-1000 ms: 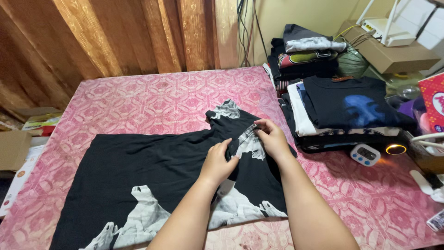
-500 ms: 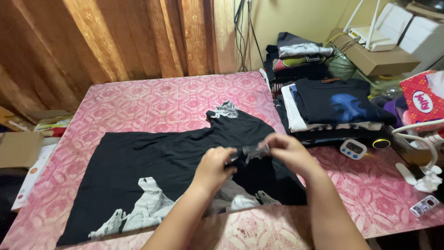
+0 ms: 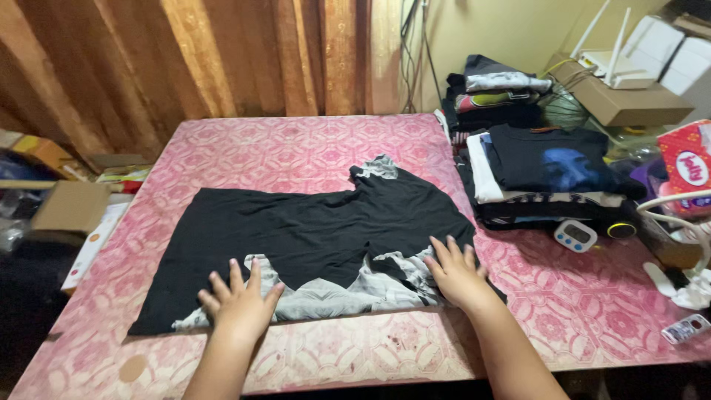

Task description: The person folds two black t-shirts on a pink patterned table. They smooth each shirt, fold the sleeves and sides, then fold the bottom up to create a compact rectangle. The folded shirts are stacked on the right side of the table.

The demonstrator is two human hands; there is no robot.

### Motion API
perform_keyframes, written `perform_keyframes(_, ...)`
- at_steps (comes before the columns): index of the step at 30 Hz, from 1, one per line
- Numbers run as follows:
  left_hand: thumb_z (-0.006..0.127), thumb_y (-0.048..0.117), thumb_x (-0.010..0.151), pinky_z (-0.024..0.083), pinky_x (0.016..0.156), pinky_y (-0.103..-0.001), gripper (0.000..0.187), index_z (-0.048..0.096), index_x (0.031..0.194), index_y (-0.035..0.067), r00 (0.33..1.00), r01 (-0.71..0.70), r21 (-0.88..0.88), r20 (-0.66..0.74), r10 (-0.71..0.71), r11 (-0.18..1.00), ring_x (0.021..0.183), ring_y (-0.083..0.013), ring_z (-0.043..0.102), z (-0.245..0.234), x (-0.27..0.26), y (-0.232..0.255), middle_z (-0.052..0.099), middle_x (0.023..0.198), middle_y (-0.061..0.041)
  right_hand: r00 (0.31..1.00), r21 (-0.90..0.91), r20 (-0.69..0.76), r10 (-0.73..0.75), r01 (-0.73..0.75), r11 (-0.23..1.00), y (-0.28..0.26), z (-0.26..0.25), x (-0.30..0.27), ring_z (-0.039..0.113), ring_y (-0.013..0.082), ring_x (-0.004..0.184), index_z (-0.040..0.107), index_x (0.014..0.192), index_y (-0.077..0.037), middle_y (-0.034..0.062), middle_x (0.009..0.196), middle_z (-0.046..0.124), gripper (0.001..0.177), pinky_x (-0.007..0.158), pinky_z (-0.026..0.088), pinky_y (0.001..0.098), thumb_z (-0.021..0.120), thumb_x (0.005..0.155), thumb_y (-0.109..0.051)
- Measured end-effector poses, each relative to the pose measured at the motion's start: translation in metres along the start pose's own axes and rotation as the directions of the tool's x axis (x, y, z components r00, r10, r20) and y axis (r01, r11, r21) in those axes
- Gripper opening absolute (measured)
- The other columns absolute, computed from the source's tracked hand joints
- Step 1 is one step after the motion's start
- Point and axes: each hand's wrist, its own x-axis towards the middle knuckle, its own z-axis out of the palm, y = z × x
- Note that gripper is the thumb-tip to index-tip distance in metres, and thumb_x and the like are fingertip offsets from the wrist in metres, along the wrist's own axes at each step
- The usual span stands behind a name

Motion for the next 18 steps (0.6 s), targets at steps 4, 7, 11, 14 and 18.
perform_keyframes(4, 0.051, 0.079, 0.084, 0.006, 0.118, -0.067, 0.099, 0.022, 0.16, 0.023, 0.999, 0.027, -0.079, -0.014, -0.029, 0.997, 0.154, -0.0425, 0.005, 0.013, -0.016, -0.03, 0.01, 0.17, -0.009, 0.983, -0.226, 0.079, 0.164, -0.143, 0.964, 0.011, 0.02, -0.004, 0.001, 0.0441, 0.157, 0.01, 0.161, -0.046, 0.0055, 0.173, -0.001, 0.076, 0.108, 0.008, 0.0813, 0.035, 0.094, -0.072)
perform_keyframes(7, 0.055, 0.079, 0.079, 0.008, 0.116, -0.066, 0.104, 0.027, 0.159, 0.02, 0.99, -0.018, -0.133, -0.139, 0.0, 0.991, 0.151, -0.0441, 0.01, 0.018, -0.042, -0.039, 0.016, 0.17, -0.01, 0.978, -0.259, 0.117, 0.172, -0.138, 0.956, 0.021, 0.017, -0.02, 0.006, 0.0412, 0.157, 0.012, 0.16, -0.048, 0.0023, 0.173, 0.003, 0.077, 0.109, 0.01, 0.0808, 0.039, 0.092, -0.072)
perform_keyframes(11, 0.056, 0.076, 0.084, 0.01, 0.121, -0.066, 0.09, 0.036, 0.156, 0.025, 0.985, 0.114, 0.013, 0.129, -0.115, 0.993, 0.151, -0.0437, 0.022, 0.006, -0.054, -0.037, 0.025, 0.166, -0.008, 0.967, -0.352, 0.15, 0.207, -0.144, 0.925, 0.018, 0.003, -0.029, 0.01, 0.0421, 0.156, 0.011, 0.162, -0.045, 0.0031, 0.173, 0.008, 0.084, 0.112, 0.012, 0.0788, 0.049, 0.092, -0.07)
perform_keyframes(14, 0.056, 0.067, 0.088, 0.019, 0.12, -0.065, 0.079, 0.048, 0.15, 0.019, 0.984, 0.037, -0.003, -0.173, -0.037, 0.999, 0.148, -0.0416, 0.035, 0.007, -0.029, -0.034, 0.043, 0.156, -0.012, 0.989, -0.339, 0.114, 0.091, -0.047, 0.94, 0.011, 0.001, -0.018, 0.018, 0.0409, 0.154, 0.018, 0.162, -0.036, 0.0081, 0.17, 0.018, 0.084, 0.113, 0.019, 0.074, 0.055, 0.092, -0.063)
perform_keyframes(18, 0.053, 0.062, 0.092, 0.014, 0.118, -0.069, 0.075, 0.044, 0.152, 0.019, 0.973, -0.042, -0.064, -0.228, 0.027, 0.997, 0.151, -0.044, 0.024, 0.016, 0.042, -0.037, 0.033, 0.163, -0.014, 0.995, -0.281, 0.028, -0.092, 0.096, 0.955, -0.017, 0.003, 0.048, 0.03, 0.0343, 0.153, 0.039, 0.155, -0.029, 0.0066, 0.167, 0.033, 0.066, 0.118, 0.027, 0.0667, 0.053, 0.096, -0.055)
